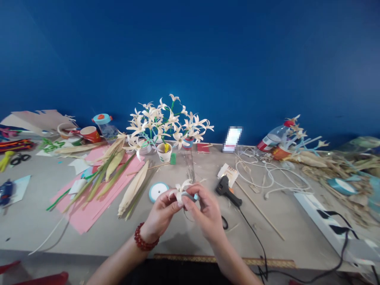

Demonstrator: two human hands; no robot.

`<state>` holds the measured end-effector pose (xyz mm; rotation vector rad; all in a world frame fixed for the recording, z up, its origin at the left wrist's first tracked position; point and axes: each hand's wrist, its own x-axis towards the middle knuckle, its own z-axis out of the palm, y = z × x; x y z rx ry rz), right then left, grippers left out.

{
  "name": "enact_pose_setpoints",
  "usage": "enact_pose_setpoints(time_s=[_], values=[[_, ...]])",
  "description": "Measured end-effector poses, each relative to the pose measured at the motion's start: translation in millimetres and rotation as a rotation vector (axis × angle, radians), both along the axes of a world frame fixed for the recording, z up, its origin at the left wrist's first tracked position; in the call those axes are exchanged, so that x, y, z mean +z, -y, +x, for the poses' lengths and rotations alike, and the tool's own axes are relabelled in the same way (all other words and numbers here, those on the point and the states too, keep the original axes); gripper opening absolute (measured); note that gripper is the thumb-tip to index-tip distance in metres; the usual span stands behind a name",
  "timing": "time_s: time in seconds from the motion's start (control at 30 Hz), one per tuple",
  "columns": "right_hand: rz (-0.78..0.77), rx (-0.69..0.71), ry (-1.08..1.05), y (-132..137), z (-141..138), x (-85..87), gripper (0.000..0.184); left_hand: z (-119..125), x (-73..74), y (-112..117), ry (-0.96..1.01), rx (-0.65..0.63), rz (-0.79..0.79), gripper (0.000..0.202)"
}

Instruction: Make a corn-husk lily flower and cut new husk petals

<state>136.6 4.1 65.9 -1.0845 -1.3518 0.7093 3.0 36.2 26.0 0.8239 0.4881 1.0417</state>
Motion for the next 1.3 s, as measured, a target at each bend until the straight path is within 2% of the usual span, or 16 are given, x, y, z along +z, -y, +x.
enact_pose_setpoints(time_s=[0.17, 0.33, 0.6, 0.77, 0.87, 1.07, 1.3], values=[[-0.037, 0.069, -0.049, -1.3, 3.0, -1.9, 0.010, -0.9, 0.6, -0.4, -0.009, -0.017, 0.010, 0.016], [-0.118, 0.169, -0.159, -4.2, 8.2, -5.0, 0.012, -3.3, 2.2, -2.2, -0.025, -0.086, 0.090, 0.017], [-0.206, 0.344, -0.371, -3.7, 7.8, 6.7, 0.017, -10.4, 5.0, -8.4, -0.110, -0.169, 0.134, 0.020], [-0.238, 0.307, -0.352, -3.5, 9.4, -2.3, 0.019, -11.1, 9.4, -9.5, -0.119, -0.214, 0.127, 0.022], [-0.216, 0.243, -0.349, -5.2, 9.7, -8.8, 0.020, -9.0, 11.6, -7.8, -0.124, -0.164, 0.135, 0.017], [-0.148, 0.113, -0.336, -9.8, 7.7, -12.2, 0.017, -1.0, 12.4, -4.1, -0.116, 0.068, 0.152, 0.011], [-0.054, 0.017, -0.198, -10.0, 6.8, -15.3, 0.008, 8.5, 13.3, -1.6, -0.026, 0.201, 0.013, 0.013]])
